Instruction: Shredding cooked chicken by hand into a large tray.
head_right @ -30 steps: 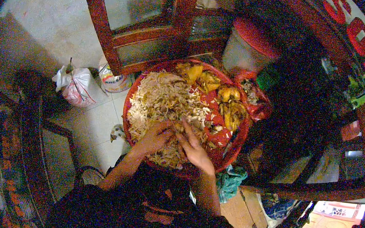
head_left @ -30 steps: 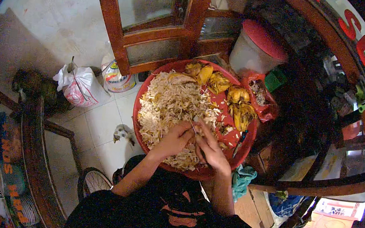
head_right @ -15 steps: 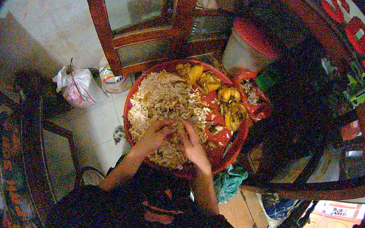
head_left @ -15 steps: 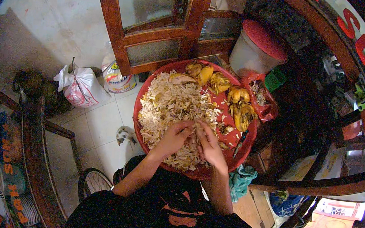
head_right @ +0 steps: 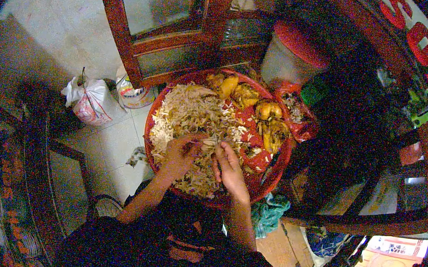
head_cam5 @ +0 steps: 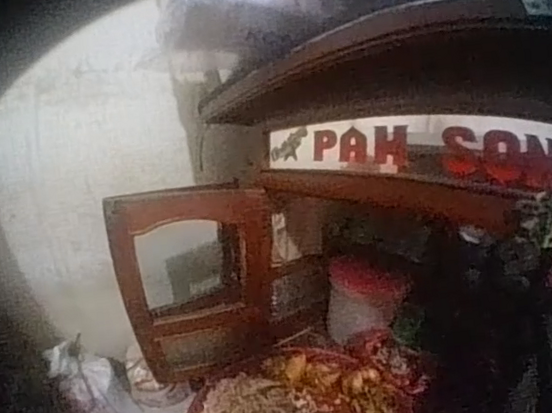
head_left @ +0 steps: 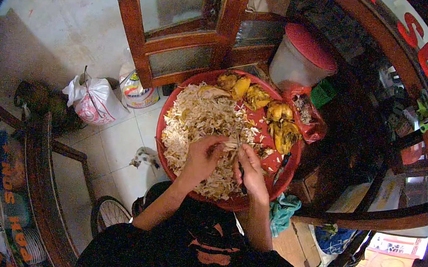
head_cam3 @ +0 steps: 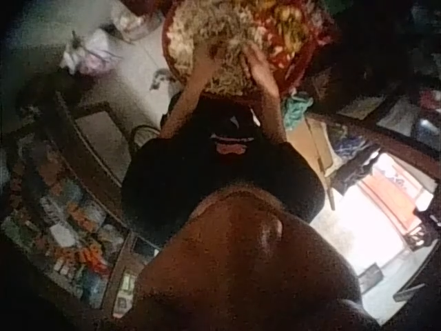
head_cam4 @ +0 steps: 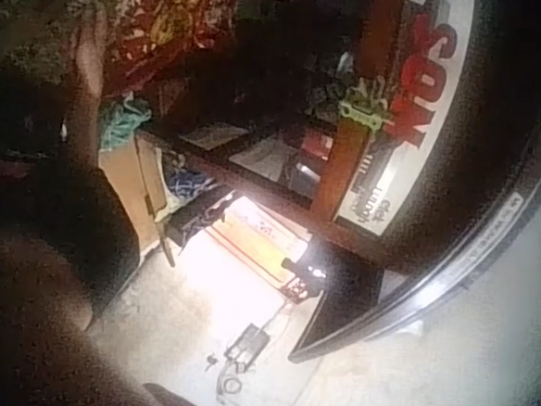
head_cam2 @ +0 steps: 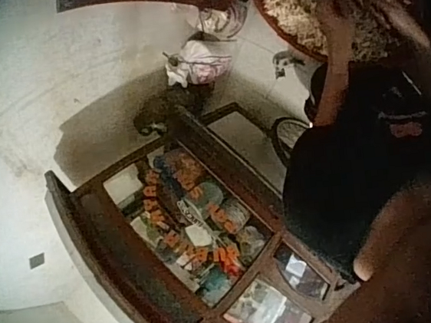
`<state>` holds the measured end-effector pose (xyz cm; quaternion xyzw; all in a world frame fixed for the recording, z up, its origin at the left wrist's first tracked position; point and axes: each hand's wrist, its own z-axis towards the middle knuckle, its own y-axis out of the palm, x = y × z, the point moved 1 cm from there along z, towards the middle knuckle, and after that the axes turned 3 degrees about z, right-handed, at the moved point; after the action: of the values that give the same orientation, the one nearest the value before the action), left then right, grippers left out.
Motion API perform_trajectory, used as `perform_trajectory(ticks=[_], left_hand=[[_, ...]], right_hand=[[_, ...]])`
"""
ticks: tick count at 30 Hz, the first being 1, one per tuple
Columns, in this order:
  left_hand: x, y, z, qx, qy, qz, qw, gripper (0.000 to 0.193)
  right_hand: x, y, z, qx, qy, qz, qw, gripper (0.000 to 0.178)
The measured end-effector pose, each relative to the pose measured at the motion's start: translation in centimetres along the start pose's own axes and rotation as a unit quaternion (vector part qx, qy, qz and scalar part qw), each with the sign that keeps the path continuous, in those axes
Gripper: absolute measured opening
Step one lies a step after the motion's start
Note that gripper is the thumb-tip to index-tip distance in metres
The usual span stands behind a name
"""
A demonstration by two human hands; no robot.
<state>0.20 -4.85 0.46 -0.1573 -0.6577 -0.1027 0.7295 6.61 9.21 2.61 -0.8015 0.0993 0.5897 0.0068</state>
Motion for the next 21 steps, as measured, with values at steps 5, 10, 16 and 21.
perform_trajectory(ticks=[5,10,16,21], left_hand=[[1.3,0.0,0.3,0.016,0.115,0.219,0.969,0.018],[1.7,0.3,-0.2,0.011,0.168,0.310,0.936,0.017],[0.8,1.0,-0.2,-0.056,0.102,0.266,0.957,0.018],[0.0,1.0,-0.8,-0.130,-0.160,-0.063,0.976,0.025]], right_hand=[[-0.2,0.2,-0.1,0.012,-0.024,0.035,0.999,0.020],[1.1,0.0,-0.4,0.015,0.006,-0.042,0.999,0.026],[1.4,-0.6,0.8,0.095,-0.200,-0.244,0.944,0.016],[-0.6,-1.0,-0.3,0.098,-0.046,-0.090,0.990,0.024]])
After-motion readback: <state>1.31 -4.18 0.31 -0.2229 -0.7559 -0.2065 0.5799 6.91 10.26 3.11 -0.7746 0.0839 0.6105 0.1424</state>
